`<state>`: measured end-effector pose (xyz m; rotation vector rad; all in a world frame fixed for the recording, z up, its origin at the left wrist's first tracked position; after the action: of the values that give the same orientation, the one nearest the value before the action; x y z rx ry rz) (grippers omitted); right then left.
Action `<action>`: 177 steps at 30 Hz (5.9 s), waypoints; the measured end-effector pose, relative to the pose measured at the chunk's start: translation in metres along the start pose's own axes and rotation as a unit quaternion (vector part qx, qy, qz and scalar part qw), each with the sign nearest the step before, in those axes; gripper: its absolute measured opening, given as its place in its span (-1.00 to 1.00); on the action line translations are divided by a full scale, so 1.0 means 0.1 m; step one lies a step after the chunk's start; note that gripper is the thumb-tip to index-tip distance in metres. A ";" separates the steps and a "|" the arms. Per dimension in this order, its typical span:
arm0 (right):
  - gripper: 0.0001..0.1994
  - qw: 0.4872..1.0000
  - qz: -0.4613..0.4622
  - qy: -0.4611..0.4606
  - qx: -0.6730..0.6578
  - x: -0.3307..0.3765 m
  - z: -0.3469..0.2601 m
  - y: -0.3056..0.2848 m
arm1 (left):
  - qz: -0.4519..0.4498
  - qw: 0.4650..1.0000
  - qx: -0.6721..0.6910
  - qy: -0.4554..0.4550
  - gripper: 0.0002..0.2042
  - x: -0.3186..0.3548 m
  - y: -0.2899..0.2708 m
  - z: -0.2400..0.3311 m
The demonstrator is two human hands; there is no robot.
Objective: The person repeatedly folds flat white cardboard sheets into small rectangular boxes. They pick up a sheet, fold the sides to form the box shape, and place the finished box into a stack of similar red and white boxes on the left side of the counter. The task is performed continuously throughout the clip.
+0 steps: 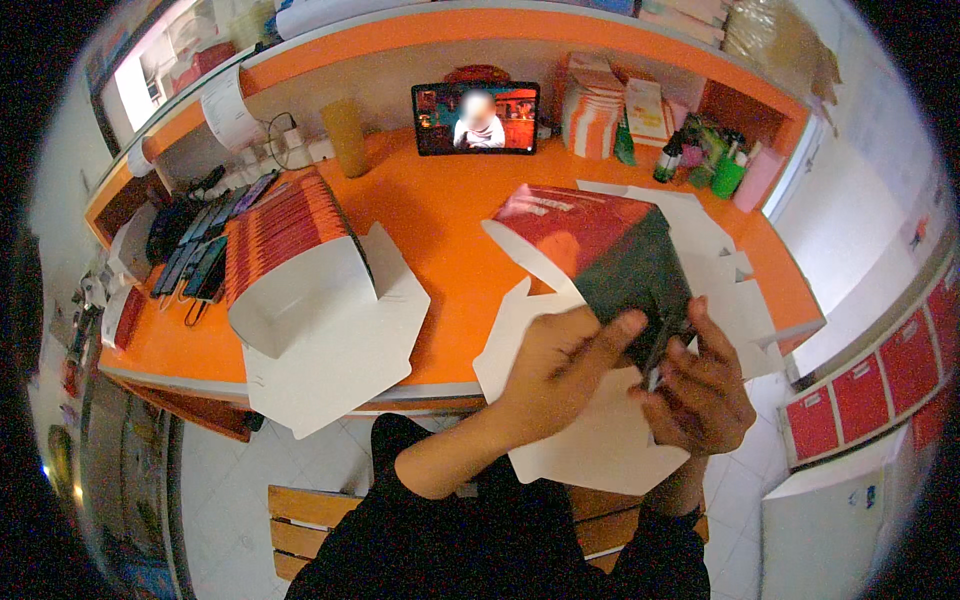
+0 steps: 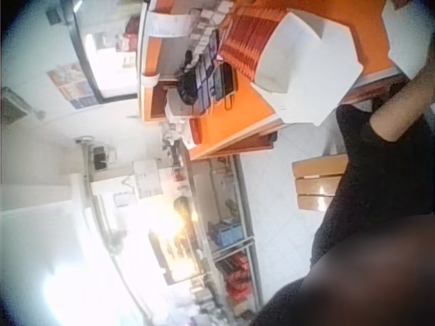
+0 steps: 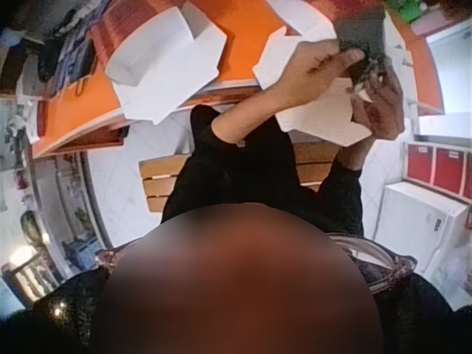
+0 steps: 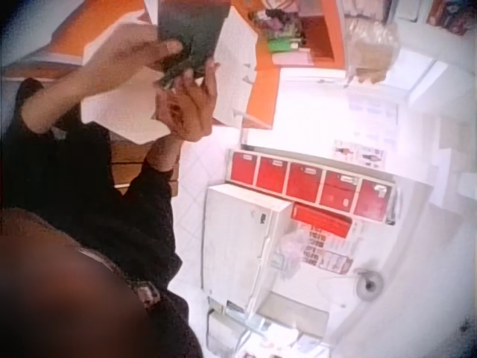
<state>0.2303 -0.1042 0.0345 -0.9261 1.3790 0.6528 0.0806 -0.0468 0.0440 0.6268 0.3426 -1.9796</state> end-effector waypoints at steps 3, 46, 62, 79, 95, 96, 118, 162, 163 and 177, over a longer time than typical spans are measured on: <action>-0.68 0.996 -0.082 0.011 -0.027 -0.03 -0.09 0.01 | 0.049 0.982 0.180 -0.022 -0.79 -0.03 -0.03 -0.03; -0.13 0.805 -0.356 0.374 -0.291 -0.29 0.28 2.57 | 0.070 0.731 -0.678 0.040 -0.24 1.27 -3.32 0.71; -0.19 0.763 -0.380 0.362 -0.377 -0.19 0.57 2.57 | 0.081 0.794 -0.597 0.077 -0.21 1.10 -3.06 0.59; -0.46 0.748 -0.424 0.370 -0.352 -0.30 0.57 2.71 | 0.098 0.782 -0.609 0.082 -0.24 1.09 -3.06 0.56; -0.62 0.755 -0.371 0.441 -0.313 0.17 0.61 2.70 | 0.155 0.779 -0.604 0.072 -0.21 1.08 -2.97 0.52; -0.63 0.745 -0.356 0.443 -0.351 0.19 0.61 2.71 | 0.156 0.779 -0.603 0.070 -0.21 1.09 -2.98 0.52; -0.51 0.820 -0.408 0.320 -0.241 0.15 0.69 2.94 | -0.028 0.769 -0.638 0.028 0.10 1.21 -3.15 0.73; -0.88 0.960 -0.135 0.117 -0.215 -0.32 0.42 2.87 | 0.137 0.759 -0.632 0.076 -0.34 1.27 -3.07 0.53; -0.88 0.961 -0.132 0.118 -0.210 -0.32 0.41 2.87 | 0.140 0.756 -0.635 0.078 -0.33 1.27 -3.06 0.52; -0.89 0.958 -0.154 0.135 -0.202 -0.29 0.40 2.84 | 0.148 0.744 -0.647 0.081 -0.36 1.25 -2.95 0.51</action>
<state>0.0085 0.0791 0.0146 -1.5707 1.3195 0.5929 -0.2412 -0.0255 0.0080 -0.0938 1.4460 -0.9597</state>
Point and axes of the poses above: each hand's wrist, its own x-axis away from the middle knuckle, its own y-axis out of the palm, z = x × y, the point moved 3 cm from there along -x, towards the middle knuckle, and after that the axes turned 4 degrees about -x, right-handed, at the moved point
